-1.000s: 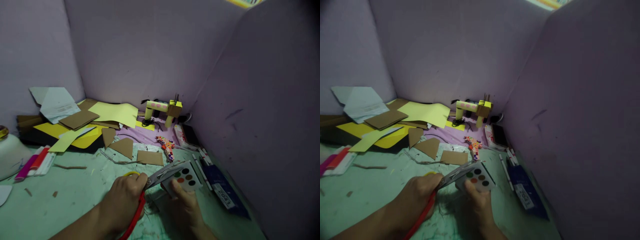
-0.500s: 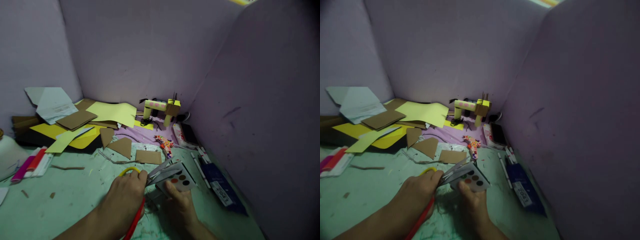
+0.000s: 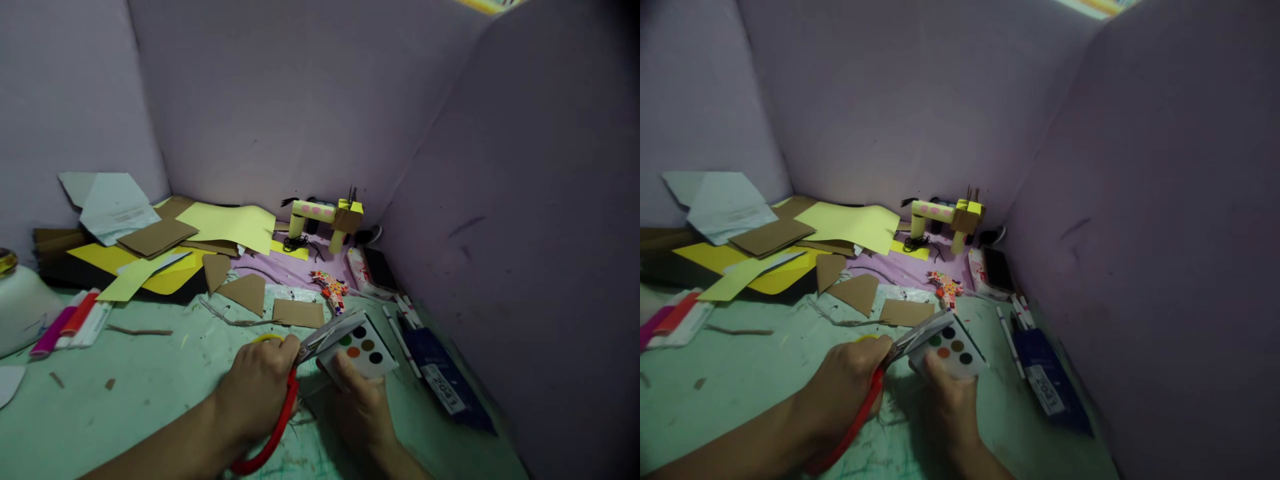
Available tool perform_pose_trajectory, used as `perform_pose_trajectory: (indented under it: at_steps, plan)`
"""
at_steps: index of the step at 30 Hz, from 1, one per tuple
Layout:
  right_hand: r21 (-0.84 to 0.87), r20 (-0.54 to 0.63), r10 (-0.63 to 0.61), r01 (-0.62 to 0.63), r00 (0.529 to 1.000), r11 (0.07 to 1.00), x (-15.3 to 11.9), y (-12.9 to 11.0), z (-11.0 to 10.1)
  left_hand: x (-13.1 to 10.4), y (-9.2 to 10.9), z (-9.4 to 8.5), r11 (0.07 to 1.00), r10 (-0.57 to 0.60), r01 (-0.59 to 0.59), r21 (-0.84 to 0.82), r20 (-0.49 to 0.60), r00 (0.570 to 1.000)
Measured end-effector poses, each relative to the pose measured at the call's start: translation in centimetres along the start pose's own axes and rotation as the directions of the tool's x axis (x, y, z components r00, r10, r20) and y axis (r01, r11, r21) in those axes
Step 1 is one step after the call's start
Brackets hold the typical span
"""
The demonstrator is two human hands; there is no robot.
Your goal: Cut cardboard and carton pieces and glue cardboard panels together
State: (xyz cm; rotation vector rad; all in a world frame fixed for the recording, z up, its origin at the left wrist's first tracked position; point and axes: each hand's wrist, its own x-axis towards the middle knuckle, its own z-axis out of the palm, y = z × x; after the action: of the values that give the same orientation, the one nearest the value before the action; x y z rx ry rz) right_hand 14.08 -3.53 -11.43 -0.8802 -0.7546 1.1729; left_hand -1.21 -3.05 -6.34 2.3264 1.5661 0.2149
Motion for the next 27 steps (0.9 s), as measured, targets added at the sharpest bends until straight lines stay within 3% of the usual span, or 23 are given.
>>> perform_pose_trajectory:
  at_steps: [5,10,14,19,22,24,27]
  plan:
    - [-0.153,0.051,-0.01,0.018,0.999,0.988,0.0,-0.3,-0.1,-0.5,0.7,-0.7,0.999,-0.039,0.038,0.035,0.018,0.999]
    - [-0.162,0.068,0.019,-0.008,0.998,0.987,-0.4,0.0,-0.2,-0.2,2.0,-1.8,0.988,-0.126,0.116,0.103,0.096,0.987]
    - [-0.162,0.052,0.002,0.006,0.999,0.987,-0.7,0.4,0.0,0.0,2.2,-1.7,0.992,-0.083,0.08,0.094,0.022,0.996]
    - [-0.193,0.007,0.034,-0.032,0.999,0.981,-0.8,0.6,0.0,0.0,1.4,-1.8,0.997,-0.067,0.066,0.029,0.027,0.997]
    - [-0.111,0.049,0.081,-0.075,0.995,0.991,-0.5,-0.3,-0.8,0.1,0.7,-2.3,0.998,-0.059,0.058,0.029,0.018,0.998]
    - [-0.067,0.089,0.041,-0.035,0.995,0.997,0.1,-1.4,-1.5,0.1,0.3,-2.6,0.997,-0.042,0.042,0.064,0.009,0.999]
    - [-0.265,0.136,0.035,0.002,0.99,0.964,1.3,-2.9,-2.3,0.1,0.1,-2.8,0.996,0.008,-0.01,0.093,0.022,1.0]
